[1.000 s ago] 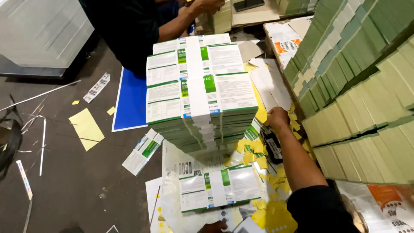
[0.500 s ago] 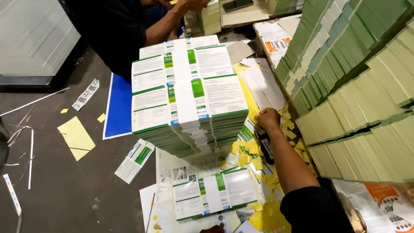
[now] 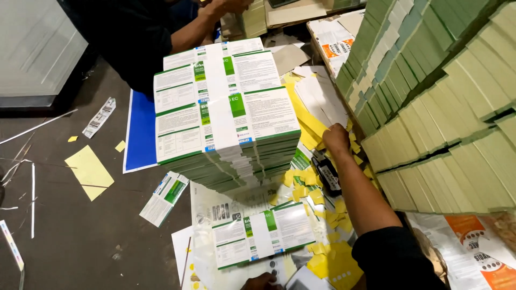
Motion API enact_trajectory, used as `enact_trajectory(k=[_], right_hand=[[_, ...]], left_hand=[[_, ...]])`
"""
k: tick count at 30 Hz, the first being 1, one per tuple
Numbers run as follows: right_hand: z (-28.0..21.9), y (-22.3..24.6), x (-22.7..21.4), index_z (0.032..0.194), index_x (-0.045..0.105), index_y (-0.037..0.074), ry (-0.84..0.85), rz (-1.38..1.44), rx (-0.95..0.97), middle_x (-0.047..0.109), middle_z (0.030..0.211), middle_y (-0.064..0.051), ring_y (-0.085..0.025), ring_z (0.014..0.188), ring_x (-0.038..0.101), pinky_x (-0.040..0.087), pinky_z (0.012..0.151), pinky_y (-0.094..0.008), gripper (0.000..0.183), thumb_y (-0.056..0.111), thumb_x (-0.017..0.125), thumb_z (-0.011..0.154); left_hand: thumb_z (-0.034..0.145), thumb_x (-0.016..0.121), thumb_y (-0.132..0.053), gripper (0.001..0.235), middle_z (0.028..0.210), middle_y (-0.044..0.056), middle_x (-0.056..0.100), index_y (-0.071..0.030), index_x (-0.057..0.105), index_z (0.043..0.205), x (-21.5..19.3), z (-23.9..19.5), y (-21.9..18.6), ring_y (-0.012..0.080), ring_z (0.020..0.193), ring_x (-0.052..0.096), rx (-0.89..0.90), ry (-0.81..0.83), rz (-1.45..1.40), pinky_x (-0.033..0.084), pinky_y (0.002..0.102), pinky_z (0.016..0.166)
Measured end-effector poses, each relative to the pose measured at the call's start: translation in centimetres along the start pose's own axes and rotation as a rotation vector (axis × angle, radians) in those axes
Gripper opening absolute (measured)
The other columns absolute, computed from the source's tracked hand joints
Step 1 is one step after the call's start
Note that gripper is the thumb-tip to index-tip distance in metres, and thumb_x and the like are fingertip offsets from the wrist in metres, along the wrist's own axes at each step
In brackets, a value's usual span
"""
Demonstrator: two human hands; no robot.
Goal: The person stacks and bands printed pharmaceutical boxes on a production floor.
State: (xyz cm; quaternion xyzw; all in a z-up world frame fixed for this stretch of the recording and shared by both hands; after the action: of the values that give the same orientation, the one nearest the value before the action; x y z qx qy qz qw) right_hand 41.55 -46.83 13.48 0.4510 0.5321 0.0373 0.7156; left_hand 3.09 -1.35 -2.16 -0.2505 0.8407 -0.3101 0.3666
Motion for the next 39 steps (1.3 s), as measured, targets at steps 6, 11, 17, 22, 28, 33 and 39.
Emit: enact_trajectory(k=[6, 11, 17, 22, 28, 33, 39], right_hand=[[-2.5, 2.3, -6.0, 0.100, 0.071, 0.000, -0.188, 0.015, -0.079, 0.072, 0.098, -0.025, -0.044, 0.090, 0.069, 0.054, 0.077, -0.051, 0.021, 0.018, 0.066, 0.091], [-7.7, 3.4, -10.7, 0.117, 0.061, 0.002, 0.135, 0.954, 0.301, 0.071, 0.101, -0.017, -0.031, 0.089, 0.073, 0.054, 0.069, -0.039, 0.020, 0.009, 0.060, 0.097], [-26.4, 7.6, -17.0, 0.113, 0.060, 0.007, 0.513, 1.243, 0.428, 0.071, 0.103, -0.006, -0.021, 0.100, 0.070, 0.051, 0.079, -0.035, 0.023, 0.020, 0.054, 0.096], [-37.8, 1.7, -13.8, 0.094, 0.058, 0.013, 0.662, 1.036, 0.478, 0.062, 0.083, 0.001, -0.017, 0.083, 0.064, 0.049, 0.069, -0.035, 0.014, 0.024, 0.067, 0.094], [-41.4, 2.4, -10.8, 0.100, 0.073, 0.005, 0.824, 0.711, 0.380, 0.070, 0.081, -0.004, -0.015, 0.071, 0.068, 0.050, 0.059, -0.029, 0.018, 0.018, 0.074, 0.088], [-41.7, -0.2, -6.7, 0.100, 0.074, -0.001, 0.925, 0.678, 0.143, 0.068, 0.074, -0.006, -0.015, 0.062, 0.064, 0.050, 0.056, -0.030, 0.020, 0.016, 0.075, 0.089], [-43.2, 3.3, -9.3, 0.098, 0.072, -0.001, 0.881, 0.655, 0.074, 0.068, 0.073, -0.002, -0.012, 0.063, 0.063, 0.051, 0.060, -0.027, 0.014, 0.011, 0.072, 0.090]], left_hand=[[0.088, 0.080, -0.036, 0.031, 0.091, 0.013, 0.077, -0.012, 0.072, 0.106, -3.4, -0.2, -4.4, 0.0181, 0.091, 0.076, 0.041, 0.070, -0.232, 0.058, 0.033, 0.088], [0.089, 0.078, -0.037, 0.033, 0.097, 0.013, 0.077, -0.011, 0.072, 0.107, -5.4, -4.3, -10.1, 0.0205, 0.096, 0.075, 0.079, 0.057, -0.219, 0.057, 0.035, 0.090], [0.094, 0.072, -0.047, 0.040, 0.101, 0.015, 0.074, -0.009, 0.072, 0.108, -5.5, -0.6, -10.9, 0.0304, 0.101, 0.070, 0.265, 0.011, -0.008, 0.053, 0.040, 0.092], [0.098, 0.067, -0.043, 0.038, 0.089, 0.016, 0.072, -0.006, 0.075, 0.102, -6.5, -5.1, -15.1, 0.0313, 0.087, 0.071, 0.292, -0.021, 0.013, 0.056, 0.043, 0.084], [0.105, 0.060, -0.033, 0.034, 0.080, 0.008, 0.071, 0.000, 0.067, 0.101, -5.9, -6.4, -16.7, 0.0158, 0.071, 0.066, 0.353, -0.091, -0.869, 0.055, 0.031, 0.068], [0.096, 0.066, -0.017, 0.014, 0.075, 0.008, 0.073, -0.004, 0.067, 0.100, -4.5, -6.9, -15.7, 0.0131, 0.064, 0.068, 0.098, -0.344, -1.096, 0.056, 0.029, 0.060], [0.095, 0.070, -0.013, 0.013, 0.081, 0.006, 0.072, -0.003, 0.067, 0.103, -6.8, -10.0, -17.1, 0.0127, 0.068, 0.067, 0.161, -0.222, -0.996, 0.055, 0.028, 0.063]])
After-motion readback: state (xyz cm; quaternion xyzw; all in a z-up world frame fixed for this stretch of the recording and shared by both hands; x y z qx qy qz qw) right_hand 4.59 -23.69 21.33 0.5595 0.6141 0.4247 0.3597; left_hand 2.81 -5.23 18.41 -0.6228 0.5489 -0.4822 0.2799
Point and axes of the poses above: each hand's wrist, its own z-axis towards the middle knuckle, its own x-axis out of the palm, y = z × x, the point moved 4 cm from there along z, towards the middle knuckle
